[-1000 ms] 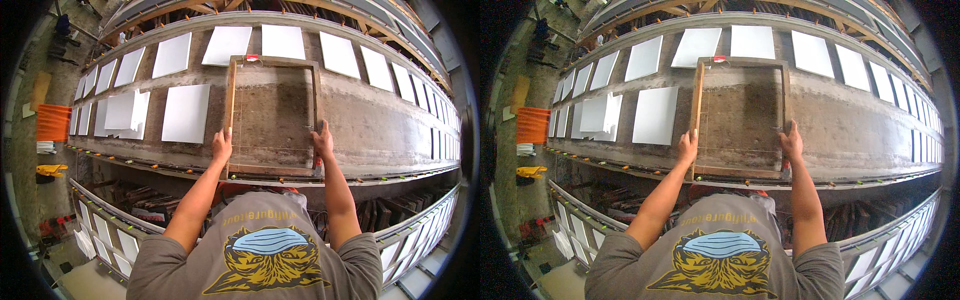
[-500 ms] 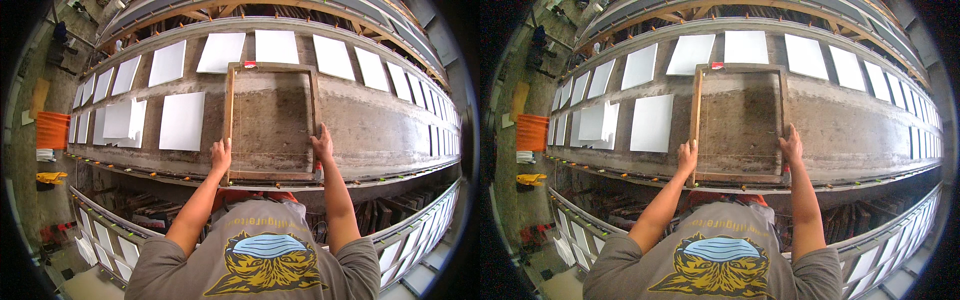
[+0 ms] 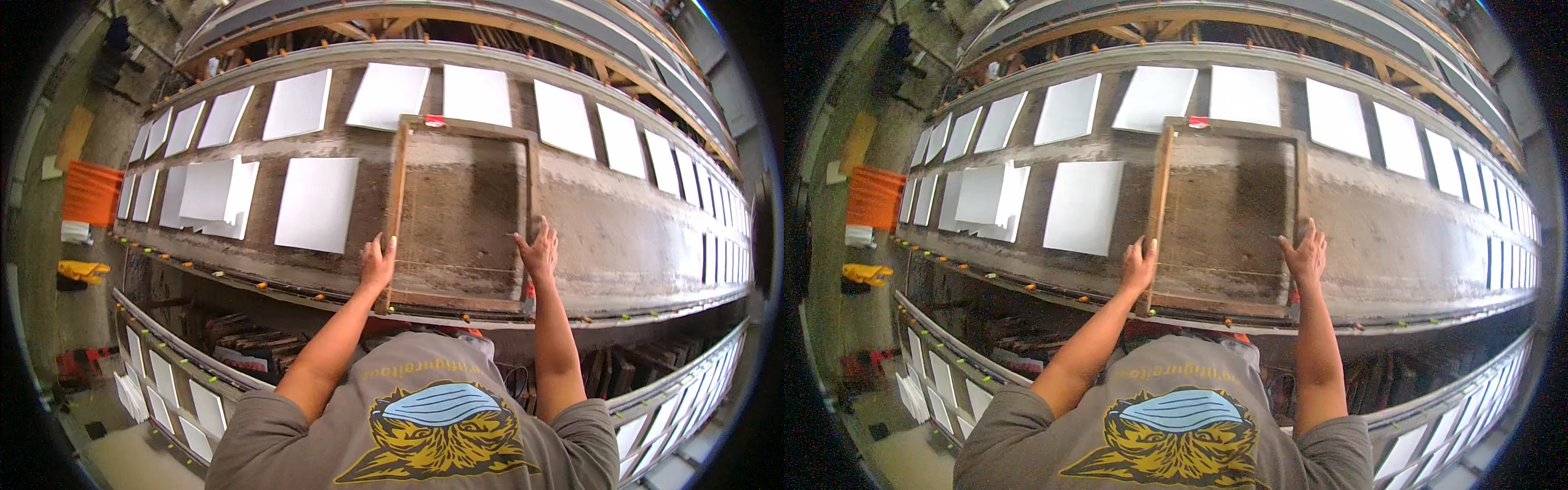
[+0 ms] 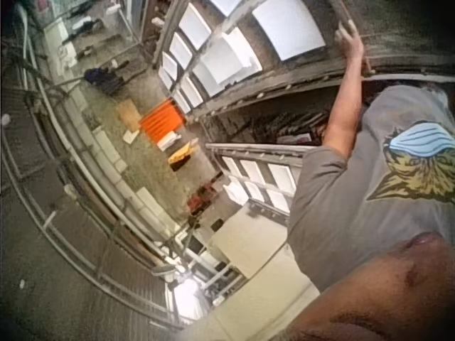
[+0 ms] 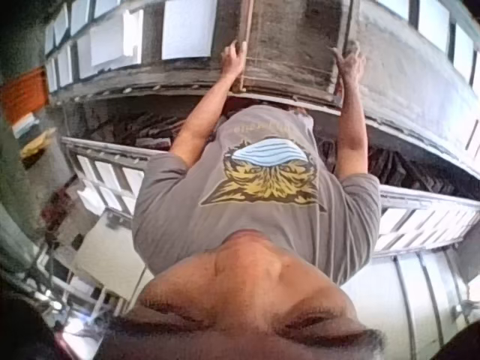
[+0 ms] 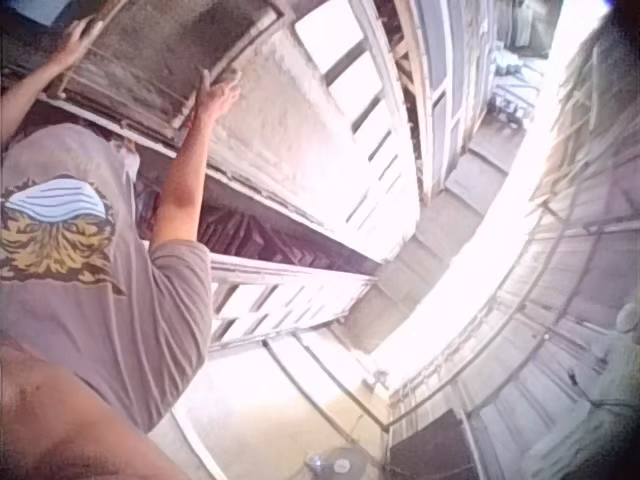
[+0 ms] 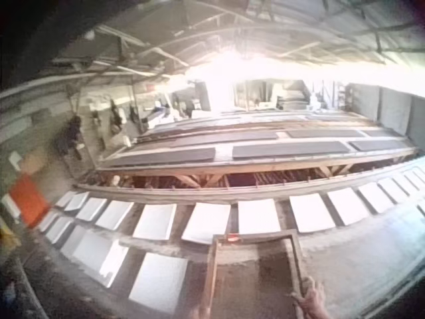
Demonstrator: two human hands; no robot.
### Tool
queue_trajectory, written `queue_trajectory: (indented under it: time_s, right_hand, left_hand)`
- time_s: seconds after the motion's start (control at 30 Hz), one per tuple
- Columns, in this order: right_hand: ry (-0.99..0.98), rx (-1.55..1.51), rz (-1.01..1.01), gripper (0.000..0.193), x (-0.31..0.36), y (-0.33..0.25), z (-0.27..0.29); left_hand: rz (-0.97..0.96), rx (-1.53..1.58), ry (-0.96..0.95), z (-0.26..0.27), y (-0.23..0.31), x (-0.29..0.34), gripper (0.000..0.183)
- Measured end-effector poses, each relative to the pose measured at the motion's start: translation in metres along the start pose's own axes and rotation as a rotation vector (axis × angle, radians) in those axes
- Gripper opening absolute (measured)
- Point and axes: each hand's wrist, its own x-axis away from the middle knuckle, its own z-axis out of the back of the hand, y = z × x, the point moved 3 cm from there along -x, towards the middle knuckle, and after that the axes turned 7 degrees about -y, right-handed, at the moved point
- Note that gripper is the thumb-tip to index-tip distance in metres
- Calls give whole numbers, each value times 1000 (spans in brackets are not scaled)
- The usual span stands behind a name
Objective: The person repeatedly picks up white rectangular panels, places them into a wooden frame on a curved conveyor, presses them flat, and then removes them to place them on the conveyor. The cycle continues with multiple panels throughout the clip.
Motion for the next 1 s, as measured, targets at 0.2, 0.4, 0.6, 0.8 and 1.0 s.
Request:
queue_trajectory:
  time_s: [0.2, 0.4, 0.6, 0.8, 1.0]
  right_hand:
    - [261, 169, 201, 83, 8, -121, -32]
    - [183, -88, 549, 68, 39, -305, -93]
    - [-346, -379, 846, 36, 90, -509, -184]
    - [-730, -619, 625, 39, 110, -651, -274]
    - [-721, -645, 374, 46, 109, -696, -333]
  left_hand:
    - [35, 400, 204, 61, -21, -23, 64]
    - [105, 894, 453, 189, -104, -50, 53]
    - [449, 1231, 772, 318, -222, -74, 85]
    - [750, 1407, 515, 352, -288, -142, 103]
    - [731, 1509, 511, 363, -297, -157, 97]
